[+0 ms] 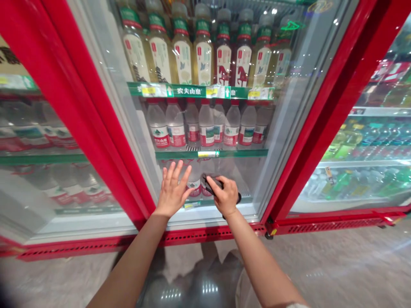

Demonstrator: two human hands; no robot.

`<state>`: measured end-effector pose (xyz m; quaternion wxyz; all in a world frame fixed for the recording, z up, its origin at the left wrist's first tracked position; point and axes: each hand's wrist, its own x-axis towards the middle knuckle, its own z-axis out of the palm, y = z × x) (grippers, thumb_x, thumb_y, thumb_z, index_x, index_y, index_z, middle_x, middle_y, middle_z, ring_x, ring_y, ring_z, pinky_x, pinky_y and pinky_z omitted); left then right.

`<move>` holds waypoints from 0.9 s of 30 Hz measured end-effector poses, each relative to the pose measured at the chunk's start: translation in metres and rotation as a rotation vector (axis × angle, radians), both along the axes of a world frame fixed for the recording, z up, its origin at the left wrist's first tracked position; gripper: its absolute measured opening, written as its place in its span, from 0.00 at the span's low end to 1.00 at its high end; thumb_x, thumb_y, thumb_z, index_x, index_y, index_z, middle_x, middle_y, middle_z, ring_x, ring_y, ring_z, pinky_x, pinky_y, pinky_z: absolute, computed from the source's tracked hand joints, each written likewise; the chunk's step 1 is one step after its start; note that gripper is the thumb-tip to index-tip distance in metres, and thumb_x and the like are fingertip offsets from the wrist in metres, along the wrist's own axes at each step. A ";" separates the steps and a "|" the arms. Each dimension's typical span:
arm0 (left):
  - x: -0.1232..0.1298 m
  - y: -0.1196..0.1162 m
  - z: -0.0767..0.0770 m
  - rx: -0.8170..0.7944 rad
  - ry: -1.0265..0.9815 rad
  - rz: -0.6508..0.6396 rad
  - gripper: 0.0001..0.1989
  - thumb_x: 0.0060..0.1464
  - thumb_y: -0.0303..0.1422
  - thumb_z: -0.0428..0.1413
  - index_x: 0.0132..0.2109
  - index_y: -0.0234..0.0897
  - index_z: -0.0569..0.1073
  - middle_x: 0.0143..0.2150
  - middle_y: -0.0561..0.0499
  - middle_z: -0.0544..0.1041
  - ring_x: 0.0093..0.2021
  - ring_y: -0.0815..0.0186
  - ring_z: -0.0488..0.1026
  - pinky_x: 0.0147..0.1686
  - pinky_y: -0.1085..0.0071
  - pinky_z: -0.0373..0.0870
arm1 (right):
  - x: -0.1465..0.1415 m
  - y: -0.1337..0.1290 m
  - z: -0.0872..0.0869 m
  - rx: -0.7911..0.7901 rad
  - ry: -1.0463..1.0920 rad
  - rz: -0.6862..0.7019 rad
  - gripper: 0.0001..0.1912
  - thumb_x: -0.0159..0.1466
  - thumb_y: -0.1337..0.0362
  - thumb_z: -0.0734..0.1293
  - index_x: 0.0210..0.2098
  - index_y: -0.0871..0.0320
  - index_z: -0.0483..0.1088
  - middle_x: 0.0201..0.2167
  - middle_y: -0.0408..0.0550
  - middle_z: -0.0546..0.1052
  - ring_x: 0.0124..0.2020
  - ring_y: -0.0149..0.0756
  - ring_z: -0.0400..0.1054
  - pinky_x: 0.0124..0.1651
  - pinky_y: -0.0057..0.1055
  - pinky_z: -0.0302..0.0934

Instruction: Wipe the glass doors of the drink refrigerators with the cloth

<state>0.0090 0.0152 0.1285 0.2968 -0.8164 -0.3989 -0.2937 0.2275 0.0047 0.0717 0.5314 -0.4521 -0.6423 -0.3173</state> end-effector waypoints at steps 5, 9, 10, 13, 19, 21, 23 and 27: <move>-0.017 -0.002 0.002 0.033 -0.055 0.029 0.51 0.57 0.40 0.65 0.77 0.46 0.43 0.78 0.38 0.50 0.78 0.46 0.41 0.73 0.40 0.44 | 0.001 0.008 0.037 0.110 0.270 -0.101 0.35 0.58 0.73 0.63 0.64 0.48 0.70 0.48 0.53 0.71 0.48 0.44 0.66 0.49 0.41 0.60; -0.027 -0.001 0.005 0.085 -0.092 0.021 0.54 0.55 0.40 0.67 0.77 0.46 0.42 0.77 0.37 0.52 0.77 0.45 0.44 0.73 0.41 0.49 | -0.042 0.016 0.063 0.154 0.158 -0.075 0.32 0.61 0.72 0.63 0.64 0.48 0.70 0.49 0.54 0.71 0.48 0.43 0.66 0.50 0.39 0.60; -0.028 -0.001 0.005 0.093 -0.096 0.015 0.54 0.54 0.40 0.67 0.77 0.46 0.42 0.77 0.37 0.52 0.77 0.45 0.45 0.72 0.41 0.50 | -0.050 0.014 0.060 0.141 0.091 -0.064 0.31 0.62 0.72 0.63 0.63 0.47 0.71 0.49 0.53 0.71 0.48 0.42 0.66 0.50 0.38 0.60; -0.033 0.001 0.005 0.104 -0.106 0.003 0.54 0.54 0.39 0.67 0.77 0.45 0.42 0.77 0.36 0.52 0.77 0.46 0.47 0.72 0.43 0.53 | -0.051 0.004 0.042 0.093 -0.088 -0.046 0.29 0.63 0.75 0.64 0.59 0.44 0.74 0.47 0.50 0.73 0.43 0.38 0.64 0.48 0.34 0.60; -0.048 -0.001 0.006 0.133 -0.089 0.019 0.51 0.55 0.39 0.67 0.76 0.44 0.47 0.76 0.38 0.56 0.75 0.48 0.53 0.72 0.50 0.57 | -0.047 0.006 0.052 0.105 0.057 -0.040 0.36 0.59 0.74 0.63 0.66 0.47 0.68 0.47 0.54 0.70 0.45 0.43 0.63 0.47 0.37 0.60; -0.054 -0.003 0.005 0.155 -0.086 0.028 0.50 0.56 0.39 0.66 0.76 0.44 0.47 0.75 0.40 0.59 0.74 0.49 0.56 0.72 0.52 0.57 | -0.067 0.013 0.063 0.121 0.094 -0.042 0.36 0.60 0.73 0.64 0.67 0.50 0.66 0.48 0.56 0.70 0.46 0.44 0.64 0.47 0.38 0.61; -0.060 -0.005 0.004 0.181 -0.084 0.040 0.48 0.57 0.37 0.65 0.76 0.44 0.47 0.73 0.40 0.62 0.73 0.50 0.58 0.72 0.53 0.58 | -0.087 0.017 0.066 0.108 0.060 -0.054 0.35 0.61 0.73 0.64 0.67 0.48 0.68 0.48 0.55 0.70 0.45 0.43 0.64 0.47 0.37 0.60; -0.072 -0.009 -0.002 0.209 -0.059 0.078 0.46 0.59 0.36 0.63 0.76 0.44 0.48 0.72 0.42 0.64 0.72 0.51 0.60 0.72 0.52 0.55 | -0.091 0.009 0.050 0.055 -0.127 -0.035 0.30 0.64 0.73 0.66 0.61 0.43 0.73 0.47 0.51 0.73 0.40 0.37 0.62 0.45 0.33 0.59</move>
